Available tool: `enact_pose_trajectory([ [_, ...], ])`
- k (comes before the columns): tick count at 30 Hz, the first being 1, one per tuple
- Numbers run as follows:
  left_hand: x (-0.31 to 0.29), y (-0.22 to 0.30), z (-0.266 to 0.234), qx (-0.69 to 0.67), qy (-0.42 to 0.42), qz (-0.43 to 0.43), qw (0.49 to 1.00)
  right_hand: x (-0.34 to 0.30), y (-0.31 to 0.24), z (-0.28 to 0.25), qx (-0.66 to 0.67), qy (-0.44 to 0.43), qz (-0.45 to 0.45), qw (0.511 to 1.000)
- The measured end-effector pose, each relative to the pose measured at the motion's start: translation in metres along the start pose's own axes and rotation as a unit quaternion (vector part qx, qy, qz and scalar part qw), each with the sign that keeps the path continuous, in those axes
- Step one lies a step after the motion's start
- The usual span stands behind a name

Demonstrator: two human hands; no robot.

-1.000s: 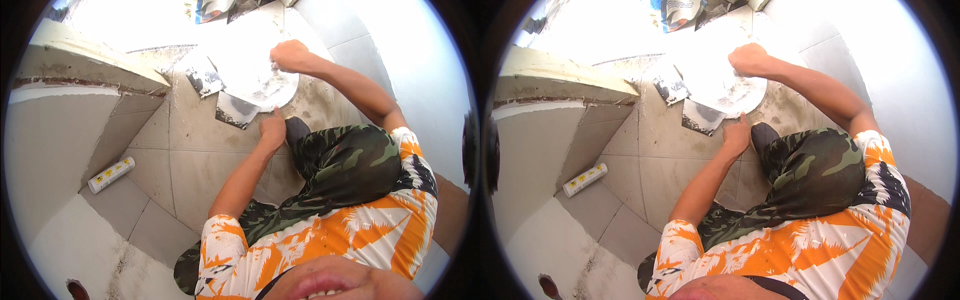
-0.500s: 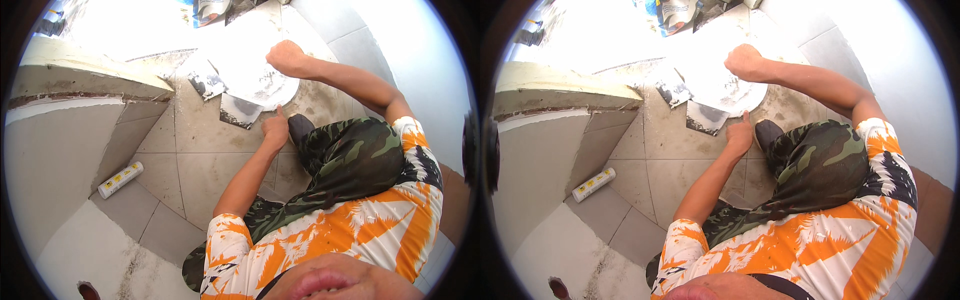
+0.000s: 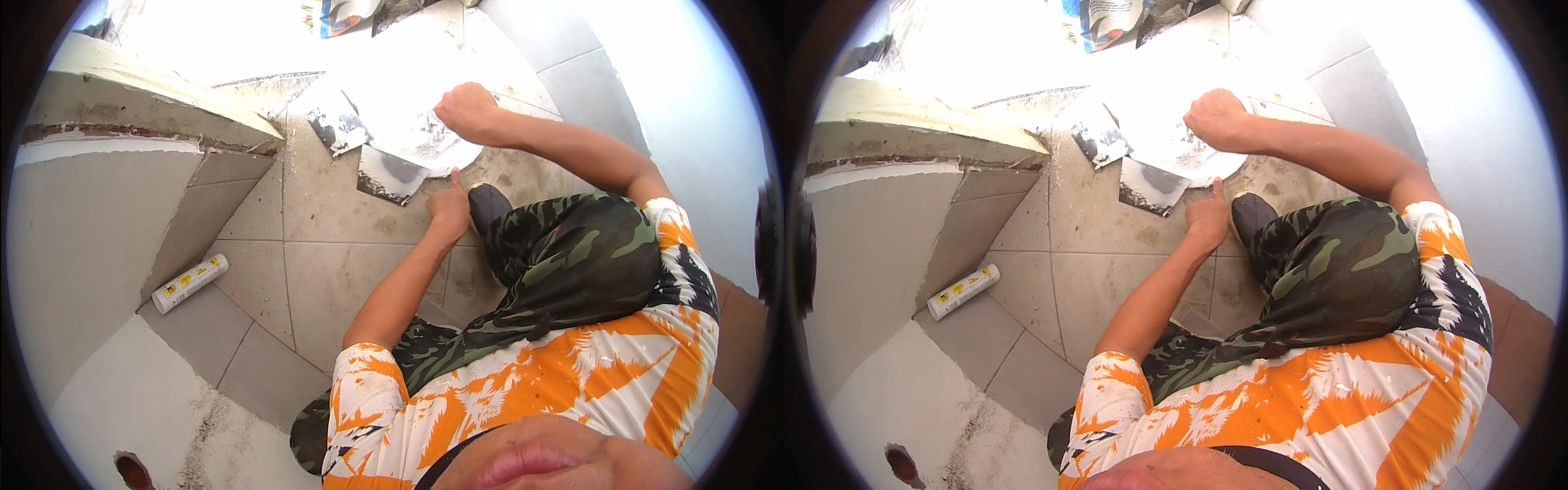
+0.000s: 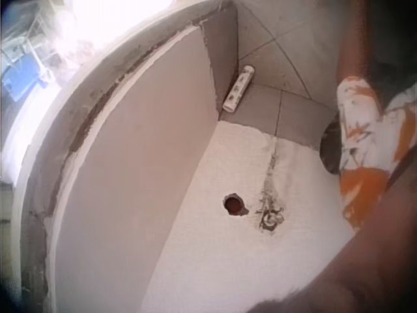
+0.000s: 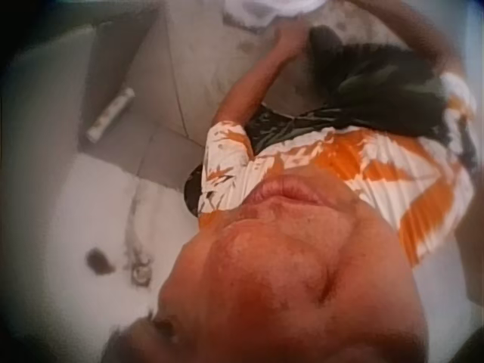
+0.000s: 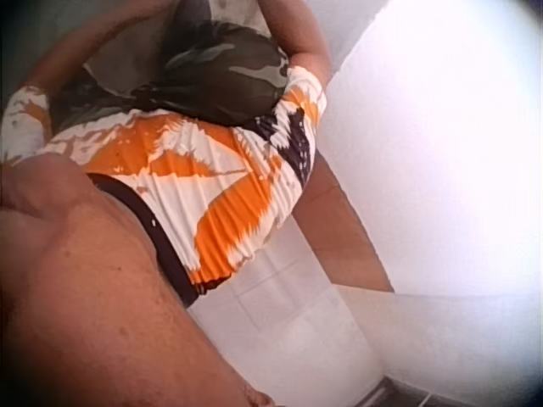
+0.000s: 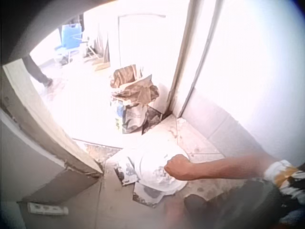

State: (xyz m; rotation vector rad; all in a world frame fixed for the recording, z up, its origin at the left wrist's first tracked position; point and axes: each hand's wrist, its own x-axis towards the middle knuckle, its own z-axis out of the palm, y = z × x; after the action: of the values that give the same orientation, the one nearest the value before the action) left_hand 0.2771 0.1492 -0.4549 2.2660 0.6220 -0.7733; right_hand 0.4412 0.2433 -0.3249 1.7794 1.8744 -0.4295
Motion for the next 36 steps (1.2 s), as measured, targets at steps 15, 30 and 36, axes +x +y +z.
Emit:
enact_pose_trajectory([
  [15,-0.004,0.0,-0.011,0.02,-0.006,0.001,1.0,-0.005,0.025,-0.009,0.018,0.019,0.038,0.999],
  [30,-0.011,0.002,-0.022,-0.011,-0.032,0.002,0.999,-0.009,0.088,0.017,0.051,-0.067,0.224,0.971],
  [36,-0.004,0.0,-0.01,-0.001,-0.028,0.014,1.0,0.024,0.071,0.025,0.02,-0.036,0.177,0.983],
])
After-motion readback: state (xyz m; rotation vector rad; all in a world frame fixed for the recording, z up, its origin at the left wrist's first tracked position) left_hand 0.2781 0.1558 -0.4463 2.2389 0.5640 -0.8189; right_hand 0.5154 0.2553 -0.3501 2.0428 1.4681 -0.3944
